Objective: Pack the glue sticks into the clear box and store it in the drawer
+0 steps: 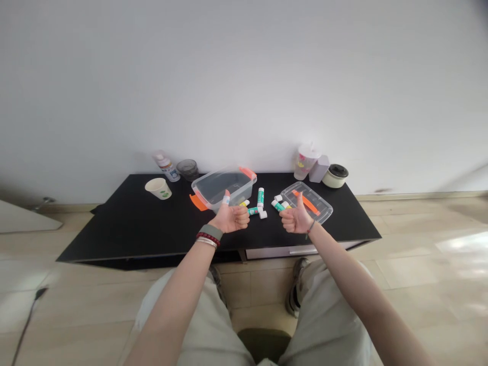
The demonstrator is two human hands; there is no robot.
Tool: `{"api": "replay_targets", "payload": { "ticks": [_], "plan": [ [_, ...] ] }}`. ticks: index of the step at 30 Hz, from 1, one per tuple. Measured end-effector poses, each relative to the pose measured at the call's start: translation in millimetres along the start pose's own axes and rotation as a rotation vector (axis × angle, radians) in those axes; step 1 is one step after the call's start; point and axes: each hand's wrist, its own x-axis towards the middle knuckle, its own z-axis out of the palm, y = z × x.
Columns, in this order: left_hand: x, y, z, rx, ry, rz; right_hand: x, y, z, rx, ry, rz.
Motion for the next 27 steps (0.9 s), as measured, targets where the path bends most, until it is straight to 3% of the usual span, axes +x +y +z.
{"api": "replay_targets", "payload": {
  "ticks": [4, 6, 9, 12, 15, 18, 22, 27],
  "plan": [
    [7.3, 2.7, 5.5, 0.235, 0.046, -0.018, 1.9, -12.5, 9.7, -0.139, 0.166, -0.159],
    [12.9, 1.3, 5.9, 0.428, 0.173, 0.015, 6.1, -22.5, 14.2, -0.362, 0.392, -0.256],
    [17.8, -5.2, 1.4, 0.797, 0.337, 0.181, 13.4, -32.3, 15.6, -0.865, 0.814, -0.302],
    [18.0, -15.4, -5.2, 1.054, 0.374, 0.283, 18.4, -27.6, 10.2, -1.215, 1.013, -0.216],
    [16.6, -25.8, -5.9, 1.187, 0.367, 0.243, 23.4, -11.6, 2.1, -1.586, 1.087, -0.006],
    [15.2, -32.0, 1.2, 1.349, 0.371, 0.175, 32.4, 3.6, -5.0, -1.840, 1.058, 0.134],
    [16.5, -34.5, 10.1, 1.565, 0.438, 0.219, 46.7, 12.6, -10.2, -1.995, 1.032, 0.185],
    [23.1, -36.3, 7.7, 1.701, 0.470, 0.290, 56.9, 17.1, -12.5, -2.039, 1.054, 0.230]
  ]
}}
